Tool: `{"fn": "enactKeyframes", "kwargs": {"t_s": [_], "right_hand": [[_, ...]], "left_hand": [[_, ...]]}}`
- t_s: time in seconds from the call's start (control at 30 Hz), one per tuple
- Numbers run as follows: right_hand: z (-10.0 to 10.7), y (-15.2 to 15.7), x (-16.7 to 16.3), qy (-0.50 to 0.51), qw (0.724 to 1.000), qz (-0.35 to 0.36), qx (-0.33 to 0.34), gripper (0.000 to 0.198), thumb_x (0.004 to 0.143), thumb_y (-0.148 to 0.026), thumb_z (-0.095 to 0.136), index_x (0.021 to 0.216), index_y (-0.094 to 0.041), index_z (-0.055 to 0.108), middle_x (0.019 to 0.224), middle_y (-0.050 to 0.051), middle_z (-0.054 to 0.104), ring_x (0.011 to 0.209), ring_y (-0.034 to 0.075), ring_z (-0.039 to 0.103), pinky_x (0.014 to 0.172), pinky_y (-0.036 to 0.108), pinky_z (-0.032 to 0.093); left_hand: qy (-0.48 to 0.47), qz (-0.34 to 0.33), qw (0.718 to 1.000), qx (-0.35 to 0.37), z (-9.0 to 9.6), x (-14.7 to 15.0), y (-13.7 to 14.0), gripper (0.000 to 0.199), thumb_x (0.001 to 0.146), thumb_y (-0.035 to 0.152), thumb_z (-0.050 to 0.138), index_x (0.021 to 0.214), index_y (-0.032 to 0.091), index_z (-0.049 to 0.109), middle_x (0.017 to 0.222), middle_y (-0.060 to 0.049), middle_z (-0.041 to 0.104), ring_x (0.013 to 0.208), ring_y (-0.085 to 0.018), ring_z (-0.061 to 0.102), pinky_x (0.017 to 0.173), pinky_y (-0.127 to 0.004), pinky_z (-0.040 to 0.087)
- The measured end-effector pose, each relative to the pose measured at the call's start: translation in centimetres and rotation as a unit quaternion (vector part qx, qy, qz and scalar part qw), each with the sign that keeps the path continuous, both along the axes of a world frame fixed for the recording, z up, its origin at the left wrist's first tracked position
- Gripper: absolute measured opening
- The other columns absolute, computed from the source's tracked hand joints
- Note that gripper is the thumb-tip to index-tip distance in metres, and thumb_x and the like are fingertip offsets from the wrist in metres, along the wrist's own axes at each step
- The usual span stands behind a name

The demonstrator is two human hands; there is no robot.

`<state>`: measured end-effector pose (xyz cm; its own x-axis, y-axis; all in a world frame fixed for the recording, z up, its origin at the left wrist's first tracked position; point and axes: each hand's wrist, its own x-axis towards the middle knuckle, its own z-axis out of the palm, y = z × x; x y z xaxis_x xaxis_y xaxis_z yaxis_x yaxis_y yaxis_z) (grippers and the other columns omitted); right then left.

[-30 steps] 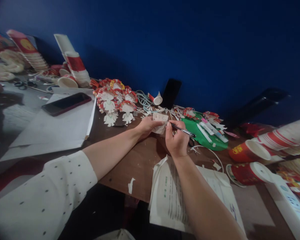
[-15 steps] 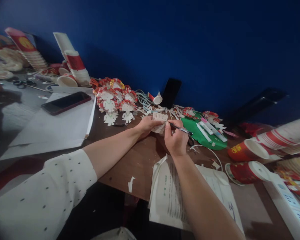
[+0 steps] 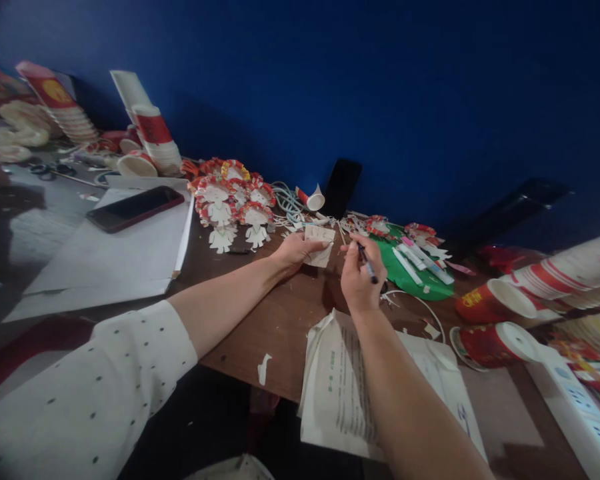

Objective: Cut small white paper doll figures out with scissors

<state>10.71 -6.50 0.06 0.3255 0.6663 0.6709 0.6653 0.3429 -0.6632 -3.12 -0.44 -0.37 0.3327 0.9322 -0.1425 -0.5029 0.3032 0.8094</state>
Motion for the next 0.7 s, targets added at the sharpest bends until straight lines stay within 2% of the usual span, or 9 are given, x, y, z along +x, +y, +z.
{"fn": "enactKeyframes", "kwargs": {"t_s": [0.13, 0.3, 0.47, 0.7], "right_hand": [[-0.09, 0.04, 0.05, 0.027, 0.999, 0.001, -0.040, 0.033, 0.091, -0.047, 0.060, 0.109, -0.020, 0.069, 0.091, 0.007, 0.074, 0.084, 0.022, 0.070, 0.086, 0.042, 0.055], [-0.39, 0.40, 0.10, 0.129, 0.984, 0.052, -0.108, 0.041, 0.078, -0.048, 0.074, 0.107, -0.019, 0.071, 0.085, 0.004, 0.071, 0.076, 0.021, 0.065, 0.075, 0.037, 0.055], [-0.96, 0.74, 0.10, 0.171, 0.975, 0.078, -0.120, 0.041, 0.075, -0.044, 0.076, 0.107, -0.020, 0.070, 0.084, 0.002, 0.069, 0.074, 0.018, 0.063, 0.072, 0.035, 0.053], [-0.31, 0.24, -0.28, 0.161, 0.976, 0.061, -0.131, 0.038, 0.074, -0.043, 0.075, 0.104, -0.019, 0.070, 0.083, 0.002, 0.070, 0.075, 0.019, 0.065, 0.075, 0.037, 0.055]], "left_hand": [[0.011, -0.010, 1.000, 0.012, -0.17, 0.07, 0.04, 0.022, 0.064, 0.011, 0.083, 0.084, 0.010, 0.072, 0.080, -0.007, 0.073, 0.069, -0.016, 0.067, 0.085, -0.039, 0.056], [0.045, -0.013, 0.999, 0.021, -0.07, 0.04, -0.22, 0.022, 0.065, 0.011, 0.083, 0.085, 0.010, 0.072, 0.077, -0.006, 0.072, 0.067, -0.015, 0.066, 0.083, -0.038, 0.056], [0.057, -0.027, 0.997, 0.038, -0.04, 0.02, -0.35, 0.021, 0.068, 0.010, 0.080, 0.087, 0.011, 0.072, 0.080, -0.006, 0.073, 0.069, -0.014, 0.066, 0.087, -0.038, 0.056], [0.126, -0.021, 0.989, 0.078, -0.45, 0.09, -0.08, 0.018, 0.070, 0.012, 0.079, 0.087, 0.013, 0.072, 0.076, -0.004, 0.072, 0.070, -0.015, 0.067, 0.086, -0.036, 0.057]]}}
